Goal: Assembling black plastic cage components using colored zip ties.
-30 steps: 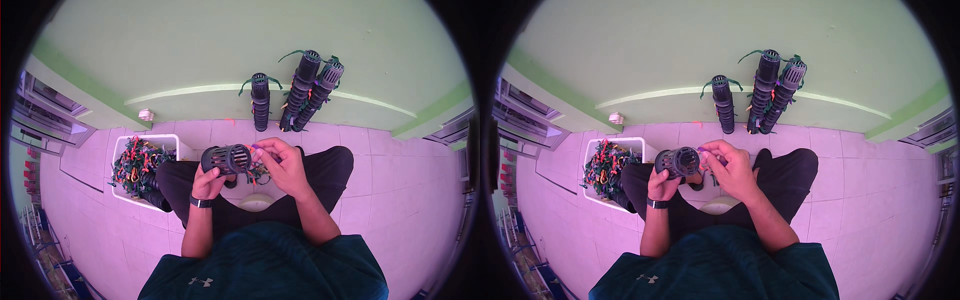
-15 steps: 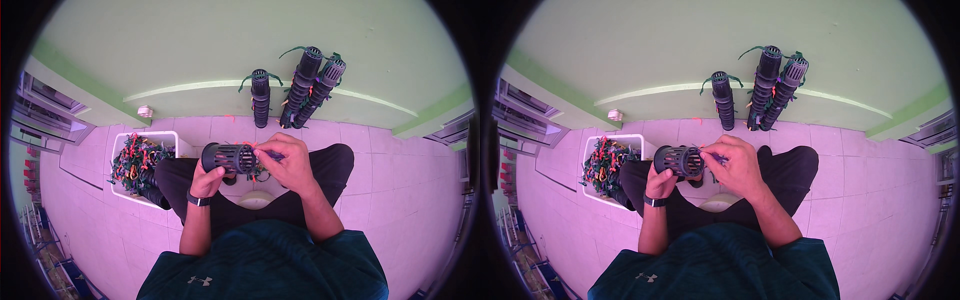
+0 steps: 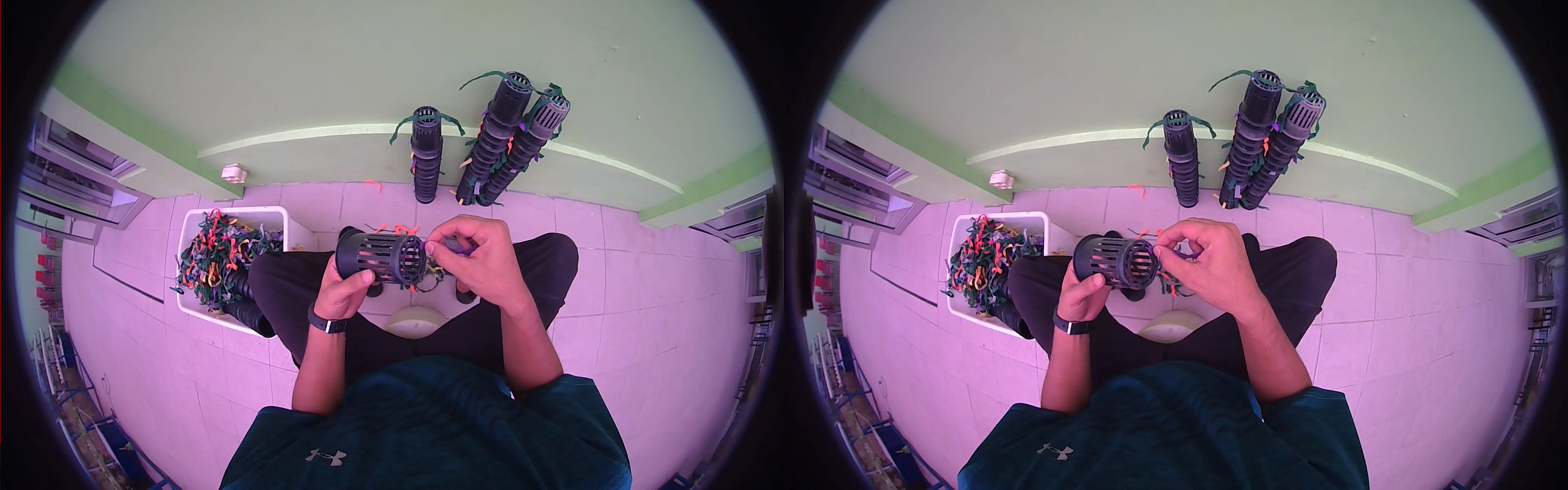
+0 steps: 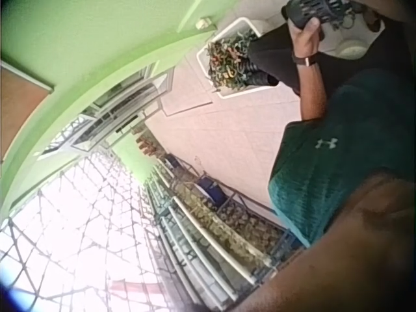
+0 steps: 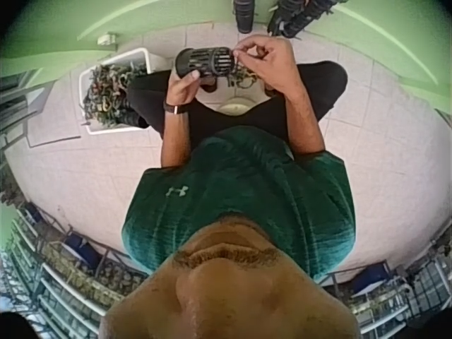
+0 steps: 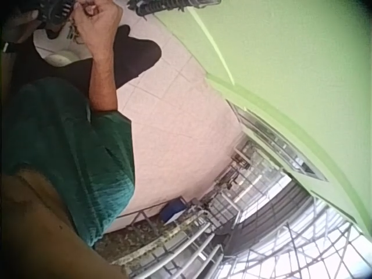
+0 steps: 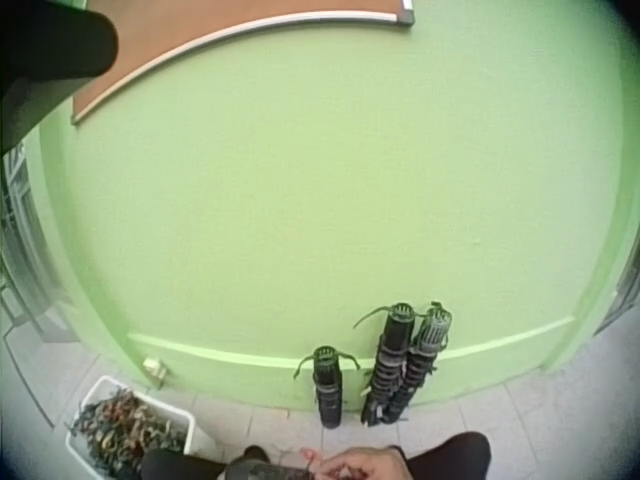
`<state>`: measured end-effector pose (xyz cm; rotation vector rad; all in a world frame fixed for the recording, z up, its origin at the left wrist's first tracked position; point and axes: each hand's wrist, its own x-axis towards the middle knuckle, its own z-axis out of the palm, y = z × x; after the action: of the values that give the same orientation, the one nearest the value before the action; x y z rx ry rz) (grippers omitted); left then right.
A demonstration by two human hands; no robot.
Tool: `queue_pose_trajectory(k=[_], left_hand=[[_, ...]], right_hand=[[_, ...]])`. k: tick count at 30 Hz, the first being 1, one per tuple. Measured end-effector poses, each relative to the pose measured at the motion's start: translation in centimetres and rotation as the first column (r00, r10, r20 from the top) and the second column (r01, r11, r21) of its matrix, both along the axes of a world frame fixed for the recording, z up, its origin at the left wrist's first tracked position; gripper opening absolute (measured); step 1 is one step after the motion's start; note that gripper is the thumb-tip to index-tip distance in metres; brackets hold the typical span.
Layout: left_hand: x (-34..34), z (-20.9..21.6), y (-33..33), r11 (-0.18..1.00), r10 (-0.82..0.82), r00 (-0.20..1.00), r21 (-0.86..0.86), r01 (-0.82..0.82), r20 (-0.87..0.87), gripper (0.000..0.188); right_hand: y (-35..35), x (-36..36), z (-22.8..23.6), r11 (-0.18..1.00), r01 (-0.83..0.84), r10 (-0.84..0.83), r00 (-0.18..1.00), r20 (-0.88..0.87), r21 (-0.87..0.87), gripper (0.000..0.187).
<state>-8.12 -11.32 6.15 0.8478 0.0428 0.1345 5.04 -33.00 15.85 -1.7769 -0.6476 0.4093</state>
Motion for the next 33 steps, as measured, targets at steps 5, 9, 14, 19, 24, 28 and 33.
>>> queue_pose_trajectory(k=[5, 9, 14, 19, 24, 28, 33], left_hand=[[0.5, 1.0, -0.7, 1.000, -0.006, 1.000, 0.014, 0.006, 0.017, 0.060], [0.6, 1.1, -0.9, 1.000, -0.014, 1.000, 0.002, 0.014, 0.014, 0.061], [0.2, 0.7, -0.7, 0.999, -0.035, 0.999, 0.025, 0.036, -0.006, 0.062], [0.4, 1.2, -0.7, 0.993, -0.113, 0.994, 0.019, 0.113, -0.004, 0.061], [1.0, 0.9, -1.2, 0.993, -0.059, 0.997, -0.105, 0.054, -0.047, 0.058], [1.0, 1.4, -1.5, 0.984, -0.083, 0.995, -0.162, 0.072, -0.057, 0.051], [0.9, 1.4, -1.9, 0.986, -0.123, 0.990, -0.122, 0.115, -0.064, 0.050]], right_hand=[[0.3, -0.6, -0.1, 0.996, 0.089, -0.091, 0.993, 0.081, 0.028, 0.014], [0.5, -0.7, -0.8, 0.994, 0.109, -0.111, 0.968, 0.225, 0.020, 0.014], [0.3, -0.4, -0.9, 0.995, 0.016, -0.030, 0.990, 0.136, 0.099, 0.013], [-0.2, -0.4, -0.5, 0.999, 0.041, -0.040, 0.998, -0.053, 0.010, 0.011], [0.8, -1.3, -2.1, 0.980, 0.097, -0.171, 0.860, 0.480, 0.175, 0.012], [0.2, -1.0, -2.2, 0.992, 0.068, -0.116, 0.821, 0.559, 0.106, 0.015], [0.0, -0.7, -1.3, 0.995, 0.066, -0.079, 0.975, 0.207, 0.069, 0.018]])
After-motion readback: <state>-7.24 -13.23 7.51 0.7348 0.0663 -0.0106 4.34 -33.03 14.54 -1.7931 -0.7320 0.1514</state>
